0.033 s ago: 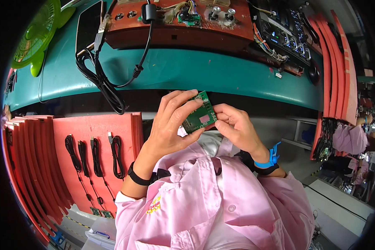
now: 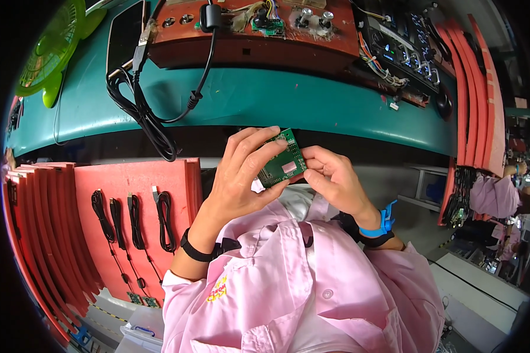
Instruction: The person turns over a circuit board, places it into a testing fixture, and connects a cable. They press buttons on a control panel, move a joystick, and use a mouse while looking at a monitor before removing the board and cable.
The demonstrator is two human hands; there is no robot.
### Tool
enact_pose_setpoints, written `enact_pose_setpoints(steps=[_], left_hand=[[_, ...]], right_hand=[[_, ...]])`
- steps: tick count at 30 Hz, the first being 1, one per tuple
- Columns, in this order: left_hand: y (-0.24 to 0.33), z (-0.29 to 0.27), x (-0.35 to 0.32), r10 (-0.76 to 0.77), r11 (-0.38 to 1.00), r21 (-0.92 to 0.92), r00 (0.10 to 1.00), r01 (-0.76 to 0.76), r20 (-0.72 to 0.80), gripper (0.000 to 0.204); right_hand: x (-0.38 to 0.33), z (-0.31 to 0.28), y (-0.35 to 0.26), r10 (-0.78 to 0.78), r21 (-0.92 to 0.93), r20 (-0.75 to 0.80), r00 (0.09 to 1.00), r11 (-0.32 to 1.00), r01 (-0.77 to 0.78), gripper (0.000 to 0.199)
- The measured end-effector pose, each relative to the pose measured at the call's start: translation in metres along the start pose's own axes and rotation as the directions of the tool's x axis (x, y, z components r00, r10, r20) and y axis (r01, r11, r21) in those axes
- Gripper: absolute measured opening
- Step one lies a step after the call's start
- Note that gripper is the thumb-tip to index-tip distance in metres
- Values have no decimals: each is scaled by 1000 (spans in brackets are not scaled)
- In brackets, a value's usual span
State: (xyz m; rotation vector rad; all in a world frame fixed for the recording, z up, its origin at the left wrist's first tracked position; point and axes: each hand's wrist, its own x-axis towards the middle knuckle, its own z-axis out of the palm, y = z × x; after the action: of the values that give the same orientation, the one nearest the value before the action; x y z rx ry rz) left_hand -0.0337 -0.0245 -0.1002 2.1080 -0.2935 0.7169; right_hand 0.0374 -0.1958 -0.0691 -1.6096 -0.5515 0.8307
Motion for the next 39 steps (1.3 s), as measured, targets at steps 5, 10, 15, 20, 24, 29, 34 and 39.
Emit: enact_pose_setpoints(steps=[5,10,15,20,24,29,34,39], left_hand=[[-1,1,-2,2,1000,25,1000,-2,-2,63],[-1,2,-3,10,1000,27,1000,-10,-6,63],[-2,2,-3,22,998,51,1000,-21,-18,61],[-1,-3,-4,-21,1000,-8,1000,21,18,65],[-2,-8,-9,-84,996,6,996,84,27,70],[-5,-7,-16,-91,995,-36,996,91,-3,72],[-7,-8,-24,-68,996,-52,997,66,-34,70],[-11,-10,-34,-78,995,-72,995,73,-60,69]], right_hand=[[2,2,1,-17,-65,-17,1000,998,16,19],[3,2,1,-34,-93,-24,999,995,32,19],[2,-2,-2,60,-86,44,997,995,-56,24],[1,-5,0,106,14,67,992,994,-107,24],[4,-14,2,137,140,135,981,978,-156,24],[9,-17,7,214,138,226,950,959,-249,25],[12,-12,11,249,103,229,941,955,-277,24],[15,-2,5,265,35,215,940,960,-279,24]])
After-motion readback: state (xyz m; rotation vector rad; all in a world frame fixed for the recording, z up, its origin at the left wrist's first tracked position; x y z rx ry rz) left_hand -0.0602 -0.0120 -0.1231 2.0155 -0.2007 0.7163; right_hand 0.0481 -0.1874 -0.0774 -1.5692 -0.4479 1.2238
